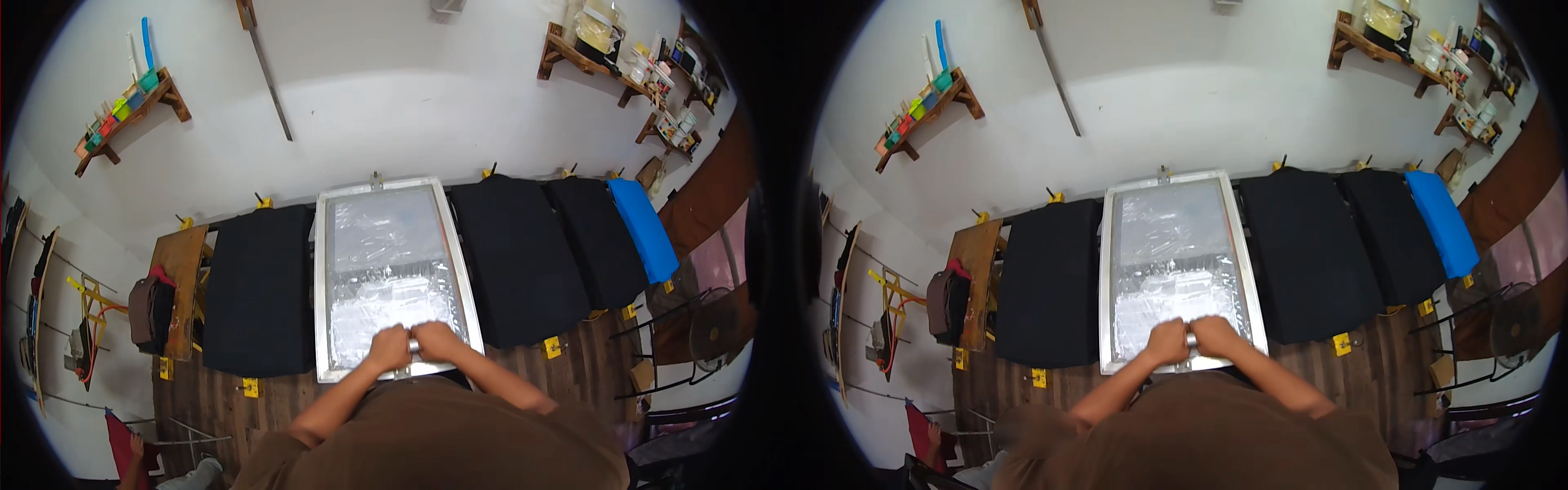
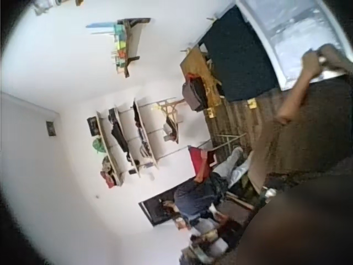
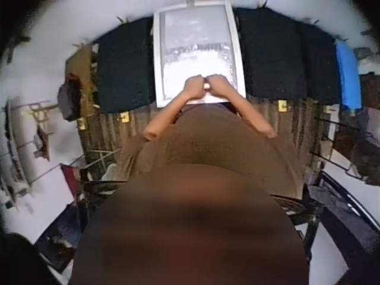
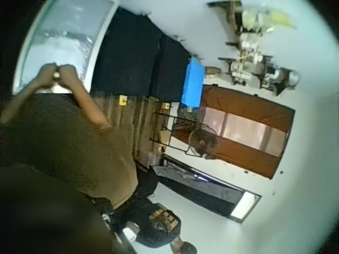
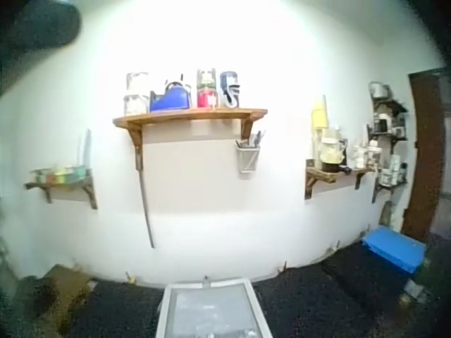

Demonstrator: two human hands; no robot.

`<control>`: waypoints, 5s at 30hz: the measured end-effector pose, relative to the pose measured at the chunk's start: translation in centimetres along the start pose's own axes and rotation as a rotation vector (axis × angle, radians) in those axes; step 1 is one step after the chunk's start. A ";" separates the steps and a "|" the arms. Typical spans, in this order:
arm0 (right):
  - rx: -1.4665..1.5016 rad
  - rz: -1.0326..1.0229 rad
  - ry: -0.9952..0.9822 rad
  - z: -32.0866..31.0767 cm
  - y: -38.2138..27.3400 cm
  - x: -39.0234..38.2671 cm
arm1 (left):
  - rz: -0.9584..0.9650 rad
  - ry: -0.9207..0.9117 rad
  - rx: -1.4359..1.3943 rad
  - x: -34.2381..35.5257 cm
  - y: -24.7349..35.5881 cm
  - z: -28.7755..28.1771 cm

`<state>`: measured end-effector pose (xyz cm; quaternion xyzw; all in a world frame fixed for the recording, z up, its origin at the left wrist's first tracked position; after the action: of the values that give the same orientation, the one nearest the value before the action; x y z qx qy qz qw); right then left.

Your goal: Using a squeegee to apply ink to a t-shirt through a screen printing frame.

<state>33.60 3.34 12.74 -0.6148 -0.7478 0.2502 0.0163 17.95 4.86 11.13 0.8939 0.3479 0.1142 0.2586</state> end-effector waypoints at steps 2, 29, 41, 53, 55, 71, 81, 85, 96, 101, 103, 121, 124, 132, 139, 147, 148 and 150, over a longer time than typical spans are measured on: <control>-0.052 0.025 -0.089 0.0 -0.3 -1.1 | -0.047 -0.138 -0.016 -0.3 0.7 0.0; -0.027 0.008 -0.184 -1.6 1.6 3.1 | -0.083 -0.314 -0.006 3.6 -2.0 -1.7; -0.083 0.005 0.084 -2.9 2.9 7.9 | -0.052 -0.178 0.094 8.2 -4.6 -3.0; -0.073 0.032 -0.133 -0.6 0.3 0.6 | -0.061 -0.375 -0.014 2.1 -0.1 -1.6; -0.062 0.016 -0.257 -1.9 1.2 2.5 | -0.029 -0.451 -0.041 4.0 -1.8 -1.6; 0.010 -0.061 0.162 0.9 1.2 -0.9 | 0.176 0.086 0.060 0.4 0.7 -0.1; -0.067 0.002 -0.069 -4.0 2.4 4.8 | 0.005 -0.243 0.070 6.3 -2.8 -3.2; -0.106 -0.008 0.098 -4.7 3.7 8.7 | -0.002 -0.077 0.132 9.4 -4.5 -3.6; -0.065 0.000 -0.055 -0.6 1.2 0.8 | 0.054 -0.237 0.030 2.3 -0.4 -1.2; -0.046 -0.023 -0.173 -0.6 1.5 0.9 | 0.007 -0.406 -0.034 2.4 -0.5 -1.1; -0.032 -0.063 -0.296 -0.8 3.5 4.1 | 0.007 -0.525 -0.040 5.0 -2.4 -1.5; -0.024 -0.011 -0.105 -0.5 0.1 -1.8 | 0.021 -0.220 -0.018 0.1 1.1 -0.3; -0.063 -0.008 -0.213 -2.4 1.1 1.0 | -0.046 -0.399 0.000 3.0 -0.1 -2.0; -0.076 -0.062 0.110 -4.4 2.5 9.3 | -0.160 -0.125 0.127 9.2 -5.2 -3.5; -0.111 -0.083 0.041 -2.9 2.4 6.8 | -0.069 -0.266 0.119 7.1 -3.7 -2.9; -0.061 -0.065 -0.064 -1.9 1.7 4.5 | -0.079 -0.323 0.087 4.9 -2.0 -2.8; -0.068 -0.065 -0.059 -1.7 1.6 4.2 | -0.085 -0.328 0.072 4.7 -1.8 -2.8; -0.066 -0.062 -0.068 -1.5 1.4 3.5 | -0.090 -0.312 0.042 4.1 -1.3 -2.7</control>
<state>34.53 7.32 12.50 -0.5828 -0.7743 0.2456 -0.0218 19.21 9.52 12.77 0.8895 0.3453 -0.0452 0.2958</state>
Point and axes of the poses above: each hand's wrist, its own x-axis towards the middle knuckle, its own z-axis out of the palm, y = z × x, the point moved 2 cm from there along x, towards the middle knuckle, and after that the axes turned 13 degrees about z, right-handed, at the moved point
